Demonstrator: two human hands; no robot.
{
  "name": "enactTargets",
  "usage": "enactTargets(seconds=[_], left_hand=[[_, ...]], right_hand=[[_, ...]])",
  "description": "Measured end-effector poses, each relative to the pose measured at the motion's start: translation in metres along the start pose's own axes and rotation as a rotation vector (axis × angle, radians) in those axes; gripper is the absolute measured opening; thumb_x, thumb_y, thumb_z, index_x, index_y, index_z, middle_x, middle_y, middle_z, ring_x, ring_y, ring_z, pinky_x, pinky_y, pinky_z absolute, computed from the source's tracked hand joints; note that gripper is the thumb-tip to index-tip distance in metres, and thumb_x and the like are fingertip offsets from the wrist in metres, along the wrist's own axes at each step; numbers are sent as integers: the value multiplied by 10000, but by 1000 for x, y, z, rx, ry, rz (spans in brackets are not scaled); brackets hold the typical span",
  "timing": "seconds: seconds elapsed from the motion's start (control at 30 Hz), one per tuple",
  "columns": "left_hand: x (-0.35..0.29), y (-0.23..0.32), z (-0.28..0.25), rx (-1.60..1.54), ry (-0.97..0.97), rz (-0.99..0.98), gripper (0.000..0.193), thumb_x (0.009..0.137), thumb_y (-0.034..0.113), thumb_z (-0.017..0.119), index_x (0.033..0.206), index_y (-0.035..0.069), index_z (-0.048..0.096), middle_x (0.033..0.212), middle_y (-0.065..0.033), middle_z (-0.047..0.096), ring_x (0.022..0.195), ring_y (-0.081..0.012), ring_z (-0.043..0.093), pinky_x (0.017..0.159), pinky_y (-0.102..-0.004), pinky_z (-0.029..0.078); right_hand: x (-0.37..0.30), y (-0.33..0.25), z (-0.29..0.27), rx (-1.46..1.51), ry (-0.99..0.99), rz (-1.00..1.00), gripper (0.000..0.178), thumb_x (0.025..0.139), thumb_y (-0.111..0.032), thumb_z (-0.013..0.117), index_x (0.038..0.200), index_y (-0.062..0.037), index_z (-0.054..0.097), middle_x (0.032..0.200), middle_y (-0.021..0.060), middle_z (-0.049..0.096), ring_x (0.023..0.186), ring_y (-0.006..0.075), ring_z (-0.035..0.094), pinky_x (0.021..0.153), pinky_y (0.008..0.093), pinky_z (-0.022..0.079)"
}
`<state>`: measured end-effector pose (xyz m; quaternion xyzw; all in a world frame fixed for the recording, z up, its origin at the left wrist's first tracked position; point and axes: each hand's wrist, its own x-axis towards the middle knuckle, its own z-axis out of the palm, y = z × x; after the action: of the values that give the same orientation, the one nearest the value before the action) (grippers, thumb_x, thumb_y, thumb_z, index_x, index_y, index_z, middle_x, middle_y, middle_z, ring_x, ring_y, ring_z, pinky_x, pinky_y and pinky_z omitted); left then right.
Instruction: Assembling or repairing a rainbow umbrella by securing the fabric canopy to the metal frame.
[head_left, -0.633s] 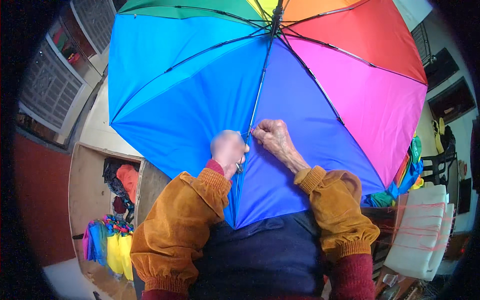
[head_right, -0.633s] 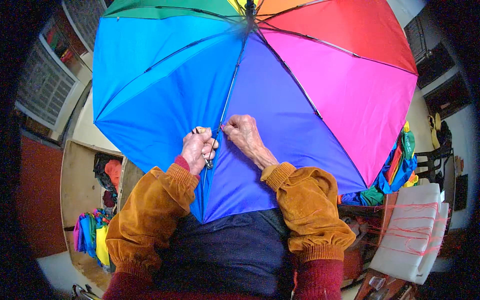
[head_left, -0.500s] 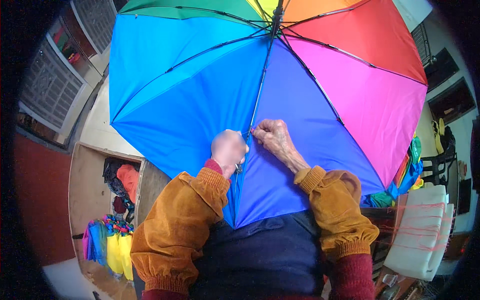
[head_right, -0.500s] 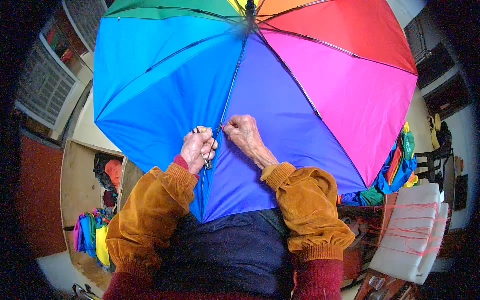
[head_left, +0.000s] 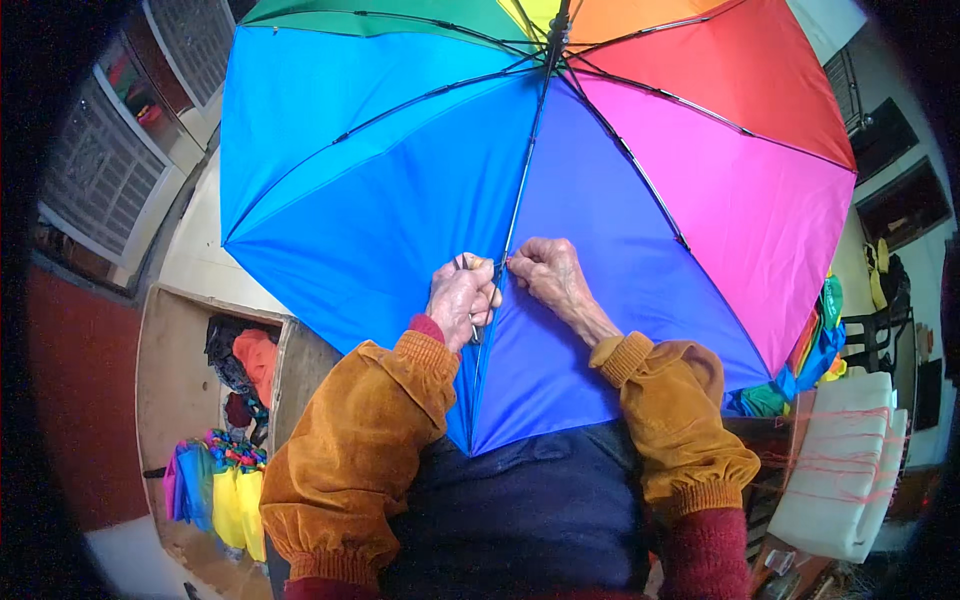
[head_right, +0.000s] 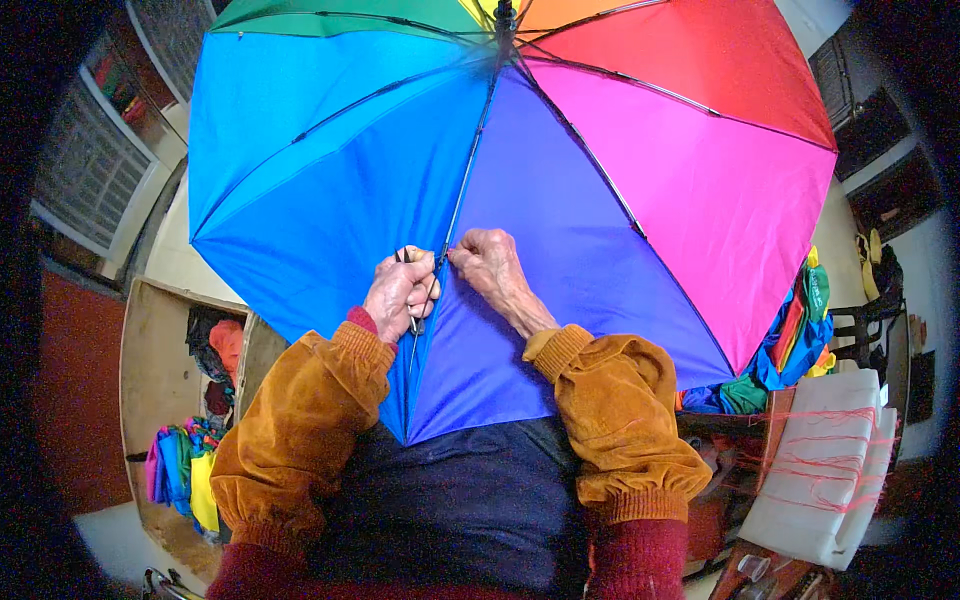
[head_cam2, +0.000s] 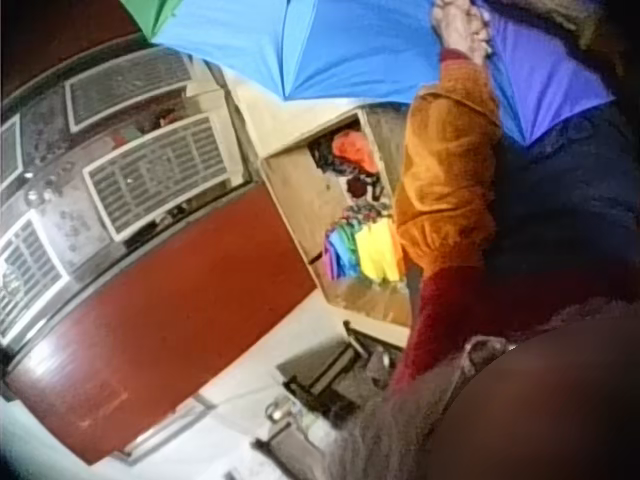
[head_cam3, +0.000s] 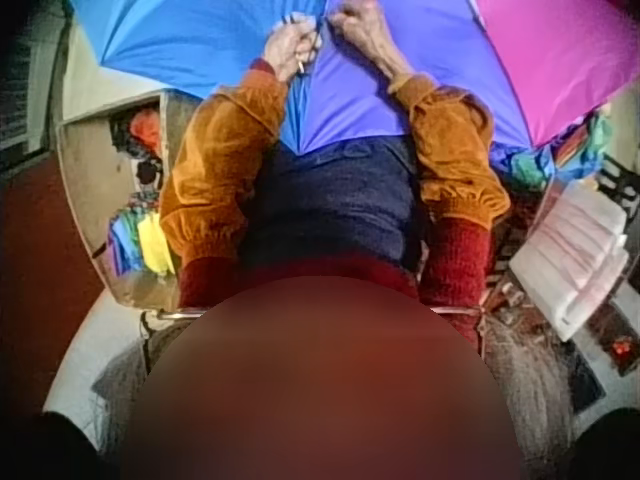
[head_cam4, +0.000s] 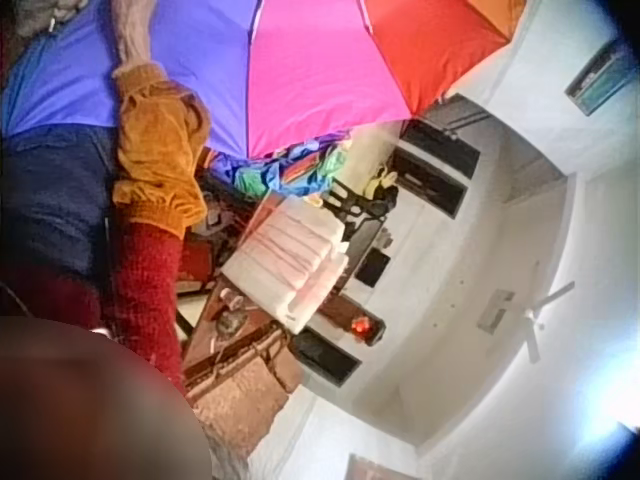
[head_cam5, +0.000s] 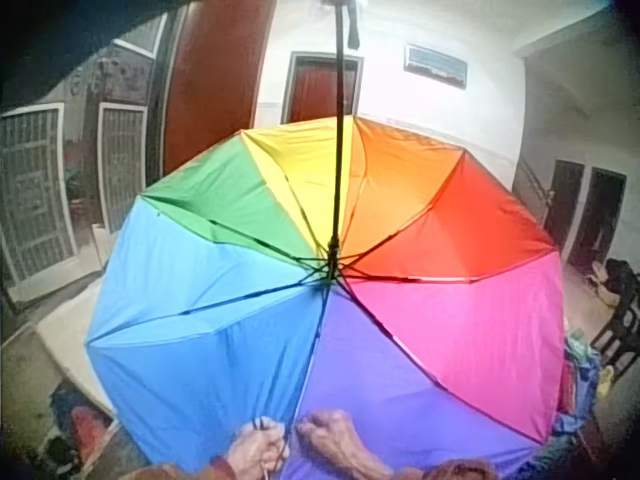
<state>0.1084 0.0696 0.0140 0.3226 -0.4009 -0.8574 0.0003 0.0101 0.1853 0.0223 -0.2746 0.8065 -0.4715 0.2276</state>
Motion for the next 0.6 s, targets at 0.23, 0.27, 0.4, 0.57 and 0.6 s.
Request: enactTargets(seconds=[0.23,0.27,0.4,0.57,0.6], left_hand=[[1,-1,2,10,29,-4,152,888,135,514,757,92,451,524,-33,459,348,-47,312,322,-213,255],[1,-1,2,10,21,-6,150,887,133,514,756,92,451,523,-32,458,347,-47,312,321,-213,254],[1,0,2,11,20,-16,144,886,125,509,756,93,454,518,-30,457,346,-45,313,319,-214,252],[1,-1,5,22,53,2,135,882,117,506,759,92,456,516,-31,461,343,-46,316,316,-212,248],[1,-1,6,14,51,-1,135,882,117,506,759,92,456,516,-31,461,343,-46,316,316,-212,248]], right_hand=[[-2,-9,-7,175,-47,209,125,805,-107,574,735,-3,584,583,28,535,423,58,419,360,216,312],[-1,-9,-7,195,-52,229,122,806,-107,575,743,-3,582,588,27,535,414,56,412,352,210,307],[1,-7,-10,293,-99,249,119,807,-105,573,742,-5,578,589,24,533,402,57,407,345,206,301],[1,-7,-10,292,-122,245,118,803,-95,573,719,-11,572,578,20,525,408,55,416,347,203,302],[1,-7,-10,298,-129,235,118,803,-95,573,719,-11,572,578,20,525,408,55,416,347,203,302]])
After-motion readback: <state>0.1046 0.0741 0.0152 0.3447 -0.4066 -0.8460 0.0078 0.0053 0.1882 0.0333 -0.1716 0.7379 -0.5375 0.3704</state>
